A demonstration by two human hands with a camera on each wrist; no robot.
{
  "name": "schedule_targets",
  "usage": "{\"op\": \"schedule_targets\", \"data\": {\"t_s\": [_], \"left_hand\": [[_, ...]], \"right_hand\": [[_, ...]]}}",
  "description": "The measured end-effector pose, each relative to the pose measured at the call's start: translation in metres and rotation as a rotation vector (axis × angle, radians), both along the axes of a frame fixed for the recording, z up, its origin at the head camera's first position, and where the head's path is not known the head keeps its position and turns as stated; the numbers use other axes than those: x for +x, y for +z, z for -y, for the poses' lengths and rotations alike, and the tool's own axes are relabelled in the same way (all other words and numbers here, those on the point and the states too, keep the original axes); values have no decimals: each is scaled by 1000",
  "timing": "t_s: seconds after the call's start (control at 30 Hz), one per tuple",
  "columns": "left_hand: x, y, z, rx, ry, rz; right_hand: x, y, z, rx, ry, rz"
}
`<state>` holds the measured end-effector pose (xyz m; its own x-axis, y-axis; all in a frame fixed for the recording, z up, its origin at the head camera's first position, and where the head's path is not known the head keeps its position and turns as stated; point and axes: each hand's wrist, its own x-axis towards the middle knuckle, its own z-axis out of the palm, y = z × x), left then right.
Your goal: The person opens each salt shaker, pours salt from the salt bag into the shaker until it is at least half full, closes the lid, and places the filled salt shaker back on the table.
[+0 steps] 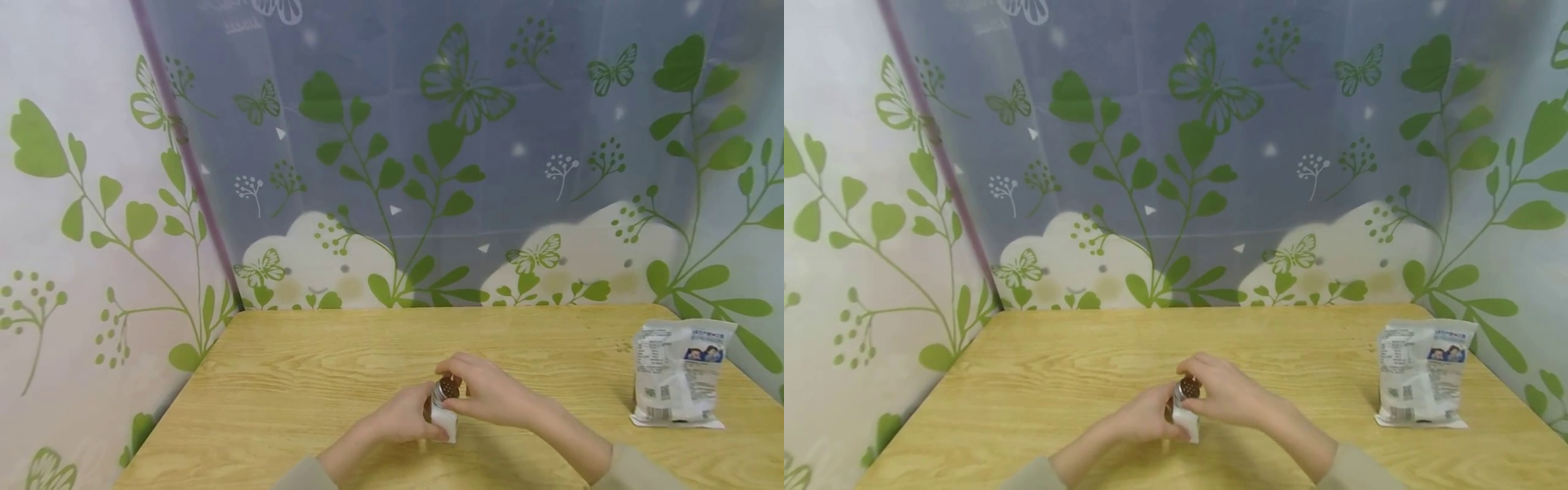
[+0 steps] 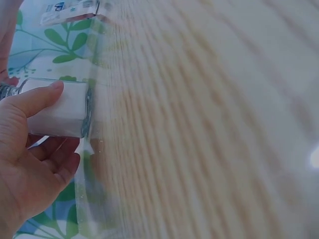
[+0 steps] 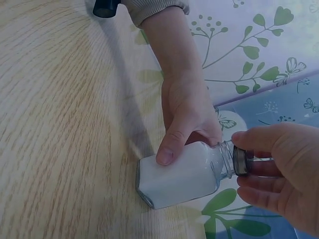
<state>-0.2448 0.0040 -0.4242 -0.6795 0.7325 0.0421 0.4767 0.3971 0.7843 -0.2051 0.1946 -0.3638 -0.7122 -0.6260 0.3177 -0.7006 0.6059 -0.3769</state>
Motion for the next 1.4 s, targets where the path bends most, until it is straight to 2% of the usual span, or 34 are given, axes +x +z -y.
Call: {"op": "schedule_targets", "data": {"t_s": [0.2, 0.33, 0.57, 0.77, 0.9, 1.03, 1.2, 1.4], "left_hand": [[-2, 0, -2, -21, 15, -45], [-1, 0, -2, -29, 14, -50], [-1, 0, -1, -14, -6, -20], [-2, 0, -3, -46, 19, -85], [-2, 0, -3, -46, 9, -91], [-2, -1, -2, -27, -10, -64], [-1, -1, -1, -24, -3, -33], [-1, -2, 0, -3, -9, -32]], "right_hand": [[-3, 2, 1, 33, 21, -21], [-5, 1, 1, 30, 43, -31], [-6, 1, 1, 36, 40, -37], [-5, 0, 1, 25, 53, -39], [-4, -3, 0, 11, 42, -35], [-4, -7, -2, 1, -5, -20], [-5, -20, -6, -111, -65, 123], [-6, -37, -7, -320, -56, 305]]}}
